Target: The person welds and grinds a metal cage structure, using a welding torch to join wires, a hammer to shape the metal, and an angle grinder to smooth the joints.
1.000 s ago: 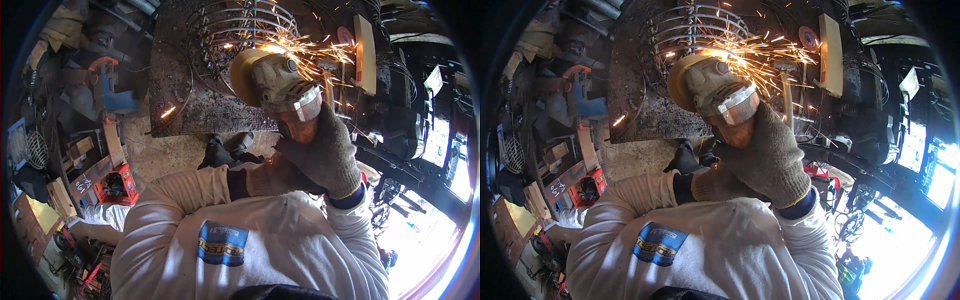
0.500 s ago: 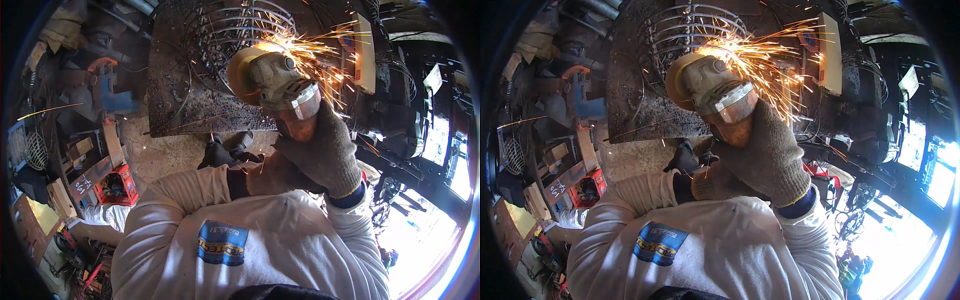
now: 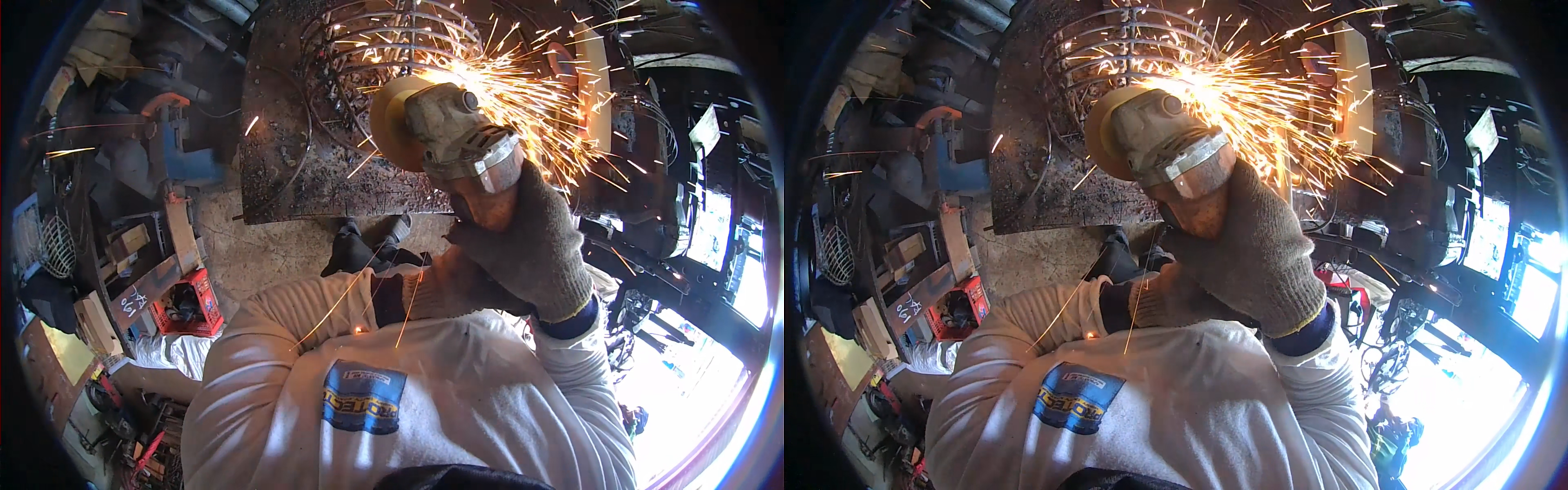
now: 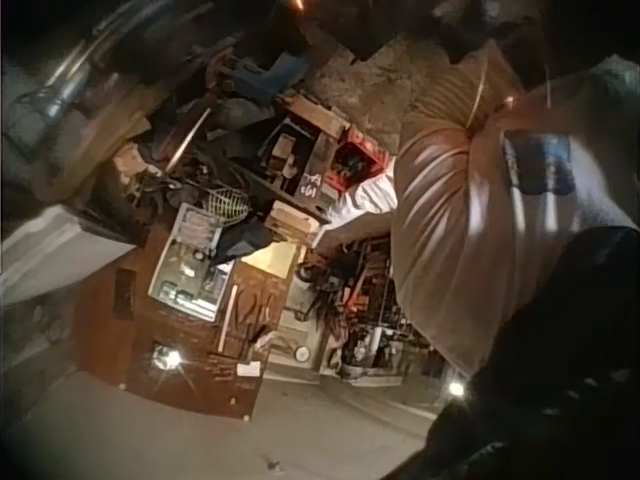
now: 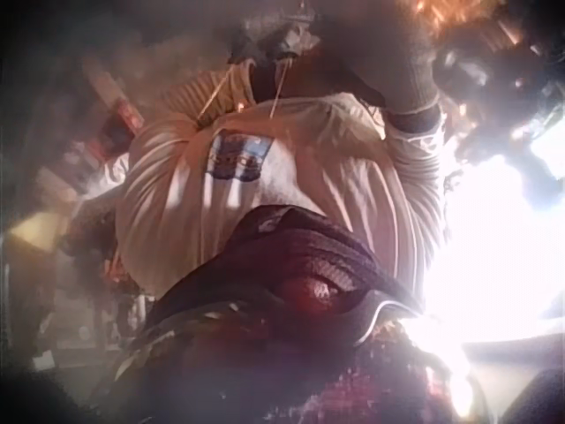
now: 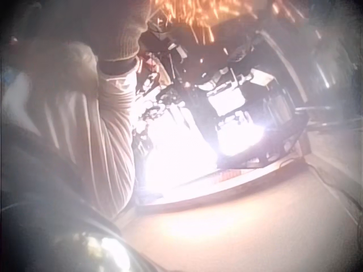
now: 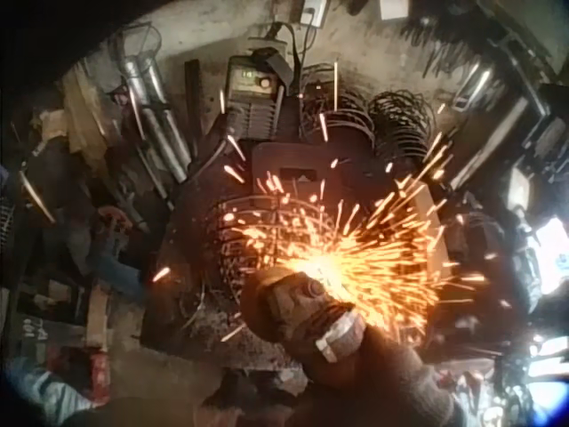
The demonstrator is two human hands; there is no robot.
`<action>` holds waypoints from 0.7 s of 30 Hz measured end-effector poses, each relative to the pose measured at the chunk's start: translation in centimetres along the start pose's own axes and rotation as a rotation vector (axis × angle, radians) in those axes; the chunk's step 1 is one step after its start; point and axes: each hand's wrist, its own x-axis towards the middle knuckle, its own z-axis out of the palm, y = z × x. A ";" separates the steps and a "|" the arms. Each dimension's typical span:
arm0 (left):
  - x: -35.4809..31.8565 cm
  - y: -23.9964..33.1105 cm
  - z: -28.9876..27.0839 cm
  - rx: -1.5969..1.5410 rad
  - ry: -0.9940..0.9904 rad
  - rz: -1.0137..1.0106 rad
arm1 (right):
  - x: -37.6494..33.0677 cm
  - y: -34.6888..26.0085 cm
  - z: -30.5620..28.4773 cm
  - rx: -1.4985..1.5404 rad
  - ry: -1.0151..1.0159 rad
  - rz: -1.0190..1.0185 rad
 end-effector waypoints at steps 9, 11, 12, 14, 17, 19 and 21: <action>0.4 0.3 1.6 0.775 0.272 -0.003 | -0.2 -0.8 -0.2 -0.035 0.000 0.048; 0.1 0.3 1.7 0.774 0.275 0.002 | -0.1 0.4 0.2 0.004 0.015 -0.023; 0.1 0.3 1.6 0.760 0.276 0.015 | -0.1 0.3 0.3 0.032 0.017 -0.017; 0.5 0.1 0.9 0.718 0.265 0.031 | -0.1 0.4 0.2 0.059 0.021 -0.010; 0.8 -0.4 0.0 0.955 0.201 0.093 | -0.1 0.4 -0.2 -0.044 0.006 -0.005; 2.2 -0.5 -0.7 0.537 -0.110 0.109 | -0.1 0.0 -0.3 -0.074 0.012 -0.016; 2.3 -0.4 -0.1 -0.103 -0.356 0.077 | 0.1 0.0 -0.3 -0.076 0.008 -0.005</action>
